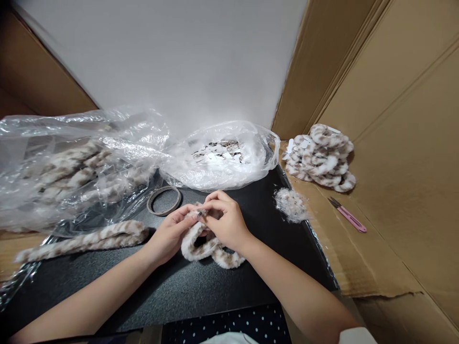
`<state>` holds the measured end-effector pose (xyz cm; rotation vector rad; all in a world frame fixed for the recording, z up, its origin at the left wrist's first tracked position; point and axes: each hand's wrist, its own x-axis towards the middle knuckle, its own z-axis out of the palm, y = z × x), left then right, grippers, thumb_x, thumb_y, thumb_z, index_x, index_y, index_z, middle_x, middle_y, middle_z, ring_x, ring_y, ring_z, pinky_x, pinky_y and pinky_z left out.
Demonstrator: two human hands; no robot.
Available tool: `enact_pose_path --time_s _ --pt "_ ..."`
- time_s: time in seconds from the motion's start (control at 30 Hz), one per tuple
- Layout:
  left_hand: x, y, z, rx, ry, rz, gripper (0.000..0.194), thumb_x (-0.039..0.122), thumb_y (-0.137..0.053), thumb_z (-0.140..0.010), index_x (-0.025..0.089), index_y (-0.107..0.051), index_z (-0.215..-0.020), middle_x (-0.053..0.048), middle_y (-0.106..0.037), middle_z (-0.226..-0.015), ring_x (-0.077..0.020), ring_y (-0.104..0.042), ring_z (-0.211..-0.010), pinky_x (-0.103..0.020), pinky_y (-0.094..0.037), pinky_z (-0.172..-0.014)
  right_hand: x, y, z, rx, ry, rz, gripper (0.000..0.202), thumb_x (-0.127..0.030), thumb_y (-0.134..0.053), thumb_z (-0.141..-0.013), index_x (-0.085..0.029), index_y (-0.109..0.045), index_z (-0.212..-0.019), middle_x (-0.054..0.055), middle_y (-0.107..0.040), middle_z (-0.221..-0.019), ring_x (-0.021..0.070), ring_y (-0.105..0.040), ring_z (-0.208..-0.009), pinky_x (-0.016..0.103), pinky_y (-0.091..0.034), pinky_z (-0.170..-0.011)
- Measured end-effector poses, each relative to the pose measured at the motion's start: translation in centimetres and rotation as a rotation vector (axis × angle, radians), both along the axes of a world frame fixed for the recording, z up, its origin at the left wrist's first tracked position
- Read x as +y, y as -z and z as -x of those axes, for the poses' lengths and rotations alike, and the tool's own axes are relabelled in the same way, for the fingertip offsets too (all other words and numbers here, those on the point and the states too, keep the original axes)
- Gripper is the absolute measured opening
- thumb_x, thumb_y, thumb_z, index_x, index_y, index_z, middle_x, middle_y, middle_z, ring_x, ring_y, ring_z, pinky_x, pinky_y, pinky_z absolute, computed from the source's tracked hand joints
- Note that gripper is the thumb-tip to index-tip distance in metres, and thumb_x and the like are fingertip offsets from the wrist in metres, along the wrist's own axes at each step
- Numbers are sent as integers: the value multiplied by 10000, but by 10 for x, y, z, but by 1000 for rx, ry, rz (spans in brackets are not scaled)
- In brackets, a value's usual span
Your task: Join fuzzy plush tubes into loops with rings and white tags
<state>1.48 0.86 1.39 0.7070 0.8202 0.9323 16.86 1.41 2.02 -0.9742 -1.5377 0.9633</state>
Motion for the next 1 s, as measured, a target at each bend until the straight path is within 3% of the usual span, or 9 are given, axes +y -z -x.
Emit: enact_pose_path --time_s 0.17,0.3,0.4,0.7,0.87,1.0 --pt "1 -4 0 -96 28 62 307 314 -850 -660 159 -616 -783 10 -668 -646 -103 -635 -574 -188 -519 -580 -2 3 4 161 -39 103 126 -356 -754 -757 -231 -755 -768 13 -540 -910 82 -540 -608 230 -489 -500" --pt "3 -5 2 -73 -35 51 324 267 -870 -628 143 -587 -725 49 -599 -594 -33 -518 -482 -120 -430 -494 2 4 1 151 63 40 91 -300 -734 -767 -220 -760 -802 20 -568 -850 129 -589 -763 247 -512 -628" --pt "4 -5 2 -65 -61 27 337 282 -870 -622 139 -577 -705 52 -573 -587 -31 -484 -480 -126 -409 -483 5 3 -3 153 78 50 85 -282 -704 -781 -202 -731 -788 22 -619 -803 141 -601 -750 258 -505 -639" --pt "6 -3 4 -47 -93 27 301 291 -851 -620 149 -604 -718 40 -604 -609 -48 -488 -488 -145 -417 -493 7 -6 -11 180 9 325 168 -315 -767 -696 -181 -667 -708 2 -644 -658 127 -577 -606 265 -485 -595" --pt "6 -5 4 -12 -106 63 353 298 -845 -594 146 -686 -870 -19 -705 -714 -109 -609 -618 -189 -492 -622 12 -5 -14 270 -66 515 207 -319 -805 -635 -174 -671 -699 0 -673 -680 129 -615 -633 276 -506 -640" --pt "5 -3 5 14 -101 28 328 334 -867 -583 147 -652 -747 -14 -705 -725 -121 -620 -699 -194 -482 -687 13 -4 -14 235 -111 508 178 -288 -784 -652 -167 -667 -712 -13 -662 -665 112 -597 -613 265 -482 -635"
